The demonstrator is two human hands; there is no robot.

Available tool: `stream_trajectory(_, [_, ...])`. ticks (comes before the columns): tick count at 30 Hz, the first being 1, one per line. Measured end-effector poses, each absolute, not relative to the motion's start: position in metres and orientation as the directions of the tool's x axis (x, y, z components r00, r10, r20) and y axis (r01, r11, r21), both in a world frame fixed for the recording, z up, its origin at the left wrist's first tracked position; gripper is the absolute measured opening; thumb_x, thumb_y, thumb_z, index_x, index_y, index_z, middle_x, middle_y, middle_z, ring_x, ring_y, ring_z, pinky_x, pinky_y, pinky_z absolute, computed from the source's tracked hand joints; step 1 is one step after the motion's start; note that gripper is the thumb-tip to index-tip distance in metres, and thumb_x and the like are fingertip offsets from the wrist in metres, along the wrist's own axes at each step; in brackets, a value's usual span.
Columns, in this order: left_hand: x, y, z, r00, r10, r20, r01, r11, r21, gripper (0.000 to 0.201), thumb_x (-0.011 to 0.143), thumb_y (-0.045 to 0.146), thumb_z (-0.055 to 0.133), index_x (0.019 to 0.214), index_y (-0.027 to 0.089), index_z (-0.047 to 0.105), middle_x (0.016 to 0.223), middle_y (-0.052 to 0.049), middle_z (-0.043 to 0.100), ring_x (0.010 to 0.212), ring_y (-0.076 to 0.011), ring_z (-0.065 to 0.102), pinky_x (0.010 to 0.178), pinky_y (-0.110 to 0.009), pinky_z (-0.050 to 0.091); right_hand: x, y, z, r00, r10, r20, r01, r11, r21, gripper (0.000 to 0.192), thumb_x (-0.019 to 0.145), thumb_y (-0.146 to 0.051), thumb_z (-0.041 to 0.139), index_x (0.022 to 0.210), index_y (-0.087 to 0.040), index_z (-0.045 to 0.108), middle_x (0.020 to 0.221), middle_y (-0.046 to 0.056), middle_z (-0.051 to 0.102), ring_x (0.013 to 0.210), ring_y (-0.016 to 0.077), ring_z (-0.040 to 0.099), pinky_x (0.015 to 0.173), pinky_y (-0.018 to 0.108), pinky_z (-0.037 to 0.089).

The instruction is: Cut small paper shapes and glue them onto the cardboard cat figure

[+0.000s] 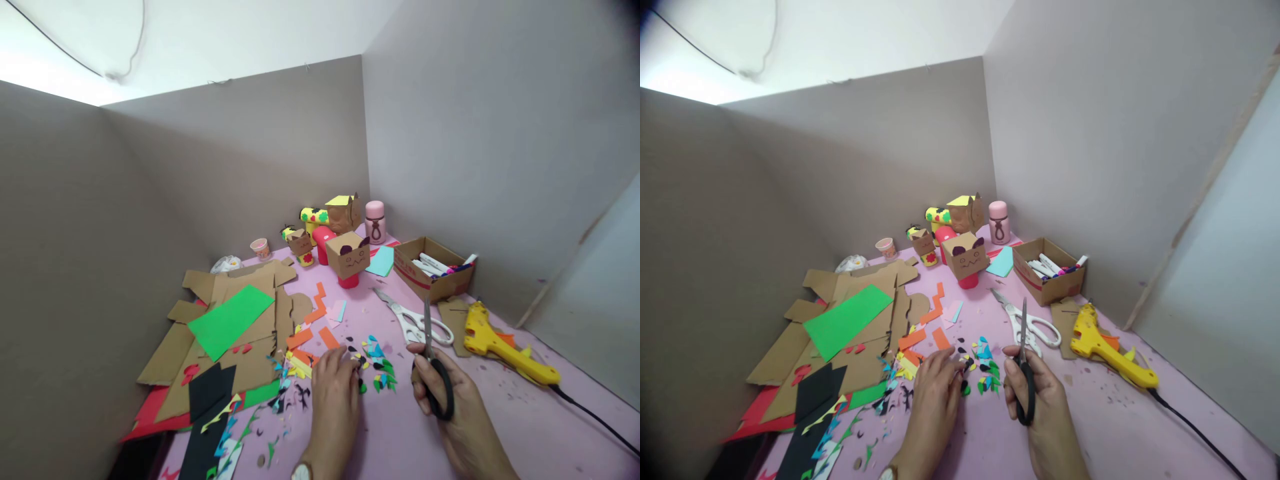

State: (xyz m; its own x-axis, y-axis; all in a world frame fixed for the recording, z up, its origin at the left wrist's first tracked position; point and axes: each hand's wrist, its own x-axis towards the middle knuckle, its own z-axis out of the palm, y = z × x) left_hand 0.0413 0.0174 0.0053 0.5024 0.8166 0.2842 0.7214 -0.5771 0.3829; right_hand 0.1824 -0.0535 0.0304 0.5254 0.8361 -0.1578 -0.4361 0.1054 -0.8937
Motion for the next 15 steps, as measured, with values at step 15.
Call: stream_trajectory(15, [-0.001,0.037,0.012,0.394,0.891,0.223,0.771,-0.453,0.448,0.028,0.085,0.013,0.042,0.099,0.015,0.066,0.1,-0.012,0.066,0.098,-0.0259,0.058,0.088,-0.044,0.044,0.183,-0.056,0.028,0.51,0.842,-0.176,-0.453,0.089,-0.887,0.04,0.07,-0.052,0.071,0.091,-0.021,0.057,0.052,-0.007,0.047,0.05,0.0086,0.041,0.04,0.015,0.032])
